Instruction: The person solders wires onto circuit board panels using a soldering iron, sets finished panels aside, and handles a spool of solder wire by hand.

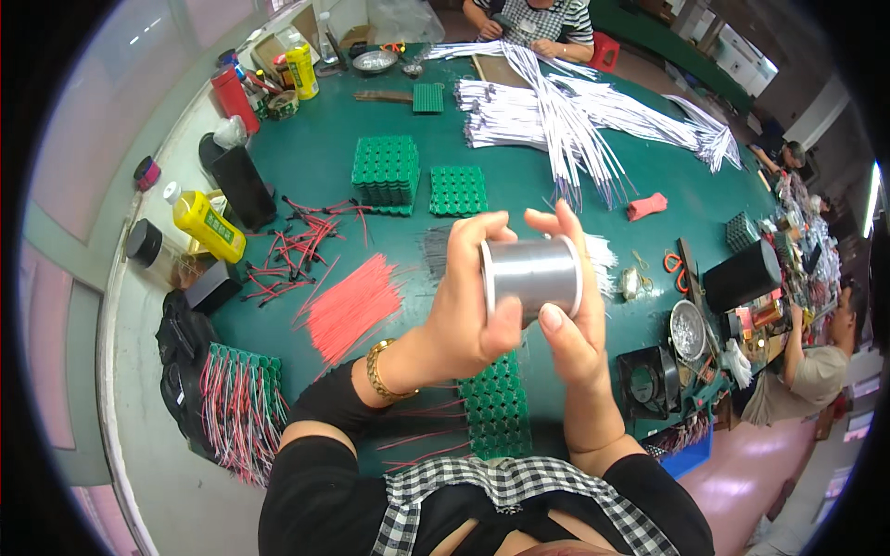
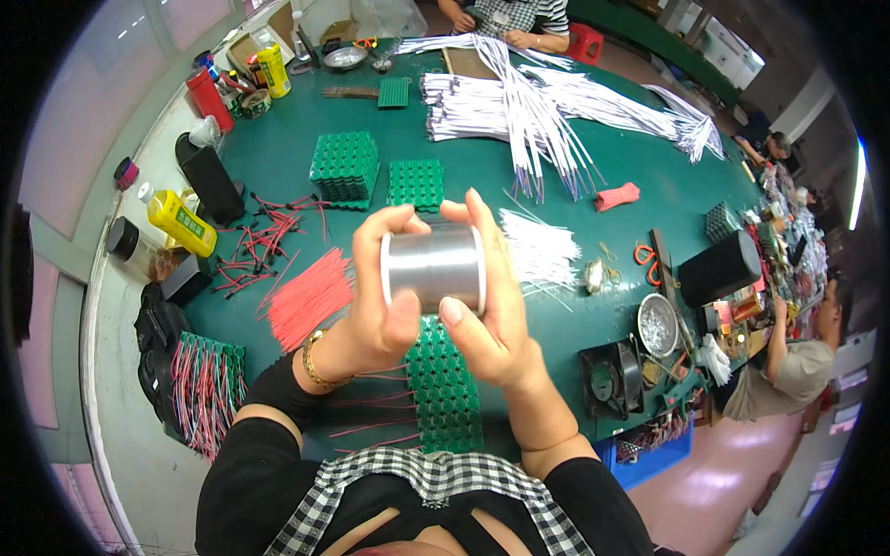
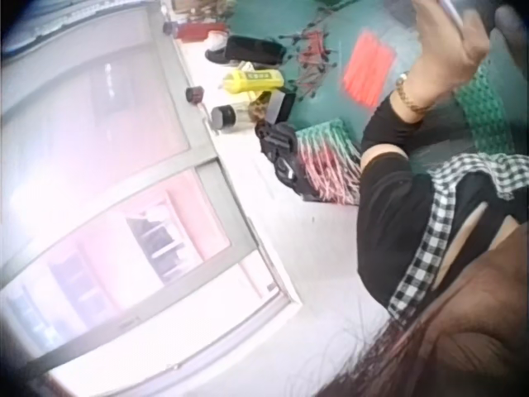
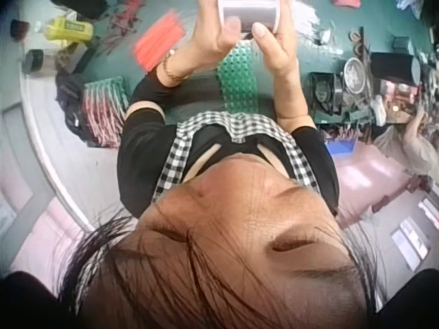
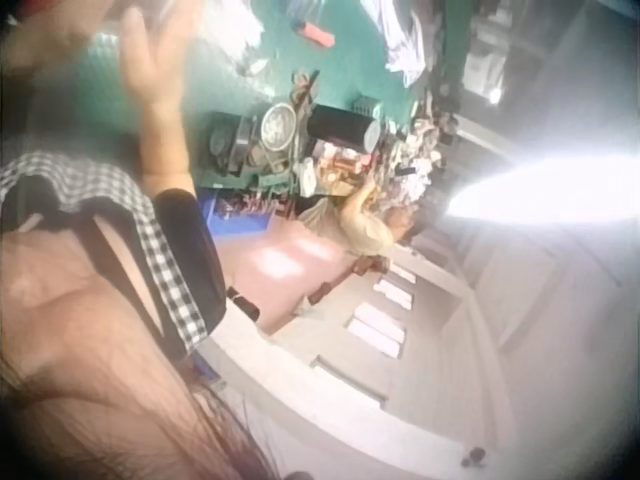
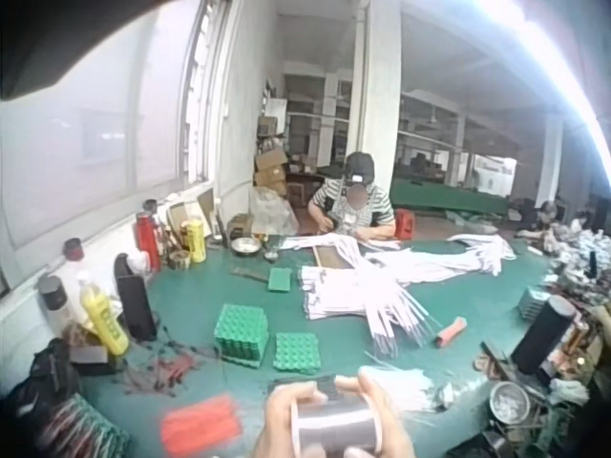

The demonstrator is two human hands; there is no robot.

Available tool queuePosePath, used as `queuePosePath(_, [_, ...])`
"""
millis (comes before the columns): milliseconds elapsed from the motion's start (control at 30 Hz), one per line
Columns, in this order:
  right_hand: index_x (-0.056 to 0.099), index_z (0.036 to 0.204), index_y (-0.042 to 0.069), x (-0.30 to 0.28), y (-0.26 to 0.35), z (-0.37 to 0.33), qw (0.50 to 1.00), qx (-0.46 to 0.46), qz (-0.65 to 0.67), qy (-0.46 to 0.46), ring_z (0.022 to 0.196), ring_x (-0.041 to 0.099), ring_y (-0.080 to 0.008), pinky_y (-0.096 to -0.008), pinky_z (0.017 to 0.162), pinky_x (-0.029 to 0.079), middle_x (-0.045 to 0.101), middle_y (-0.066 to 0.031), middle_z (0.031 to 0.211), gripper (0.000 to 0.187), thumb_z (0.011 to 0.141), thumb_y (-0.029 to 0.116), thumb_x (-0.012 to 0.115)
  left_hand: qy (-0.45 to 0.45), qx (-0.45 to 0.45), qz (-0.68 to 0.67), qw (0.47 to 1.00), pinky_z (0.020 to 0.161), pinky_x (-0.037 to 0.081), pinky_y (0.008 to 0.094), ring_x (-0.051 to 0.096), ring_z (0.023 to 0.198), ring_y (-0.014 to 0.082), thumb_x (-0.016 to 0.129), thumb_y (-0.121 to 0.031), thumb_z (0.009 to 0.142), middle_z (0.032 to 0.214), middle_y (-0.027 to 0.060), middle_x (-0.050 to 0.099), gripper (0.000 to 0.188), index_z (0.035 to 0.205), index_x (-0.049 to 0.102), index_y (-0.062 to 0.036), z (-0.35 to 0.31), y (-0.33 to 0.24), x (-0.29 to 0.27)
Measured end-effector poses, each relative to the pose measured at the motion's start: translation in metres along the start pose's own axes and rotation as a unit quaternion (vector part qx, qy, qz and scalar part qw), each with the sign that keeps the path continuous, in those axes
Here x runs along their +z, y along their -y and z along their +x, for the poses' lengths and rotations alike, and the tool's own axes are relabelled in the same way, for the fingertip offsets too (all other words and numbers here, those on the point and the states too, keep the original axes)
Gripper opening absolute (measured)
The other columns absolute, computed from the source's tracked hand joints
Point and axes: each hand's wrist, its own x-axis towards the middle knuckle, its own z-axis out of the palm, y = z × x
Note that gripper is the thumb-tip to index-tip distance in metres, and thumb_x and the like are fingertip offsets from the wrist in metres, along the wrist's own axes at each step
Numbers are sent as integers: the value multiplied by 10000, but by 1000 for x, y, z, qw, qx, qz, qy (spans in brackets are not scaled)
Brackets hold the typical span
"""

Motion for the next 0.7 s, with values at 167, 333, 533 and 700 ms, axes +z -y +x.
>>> queuePosePath(167, [301, 1396, -21, 4, -2, -1, 972, 74, 222, 3, 1158, 466, -226, -360, 989, 368, 459, -160, 1269, 782, 791, 353, 627, 1, 296, 168, 940, 725, 552, 390, 573, 921, 319, 775, -380, 717, 1116, 187, 444, 694, 1212, 409, -58, 14, 5, -11])
queuePosePath(333, [373, 1341, -29, 6, -11, -8, 984, -28, 166, -55, 1049, 493, -223, -344, 924, 394, 477, -173, 1215, 714, 772, 334, 607, -35, 221, 165, 961, 796, 477, 418, 520, 938, 329, 704, -515, 755, 1133, 208, 430, 827, 1282, 330, 2, 2, 9, 4])
queuePosePath(533, [417, 1269, -65, -6, -20, 4, 963, -217, -157, -37, 1059, 464, -320, -390, 932, 377, 455, -224, 1176, 651, 715, 242, 570, 100, -236, -180, 950, 914, 410, 365, 463, 1036, 184, 545, -209, 842, 1133, 145, 465, 590, 1319, 251, -25, 0, -24, -8])
queuePosePath(700, [321, 1354, -32, -2, -12, -2, 998, -58, -5, -17, 1089, 444, -260, -368, 950, 368, 421, -210, 1220, 671, 790, 248, 551, 78, -213, -253, 940, 942, 405, 345, 454, 1088, 178, 547, -150, 821, 1170, 122, 428, 598, 1332, 259, -36, 6, -25, -10])
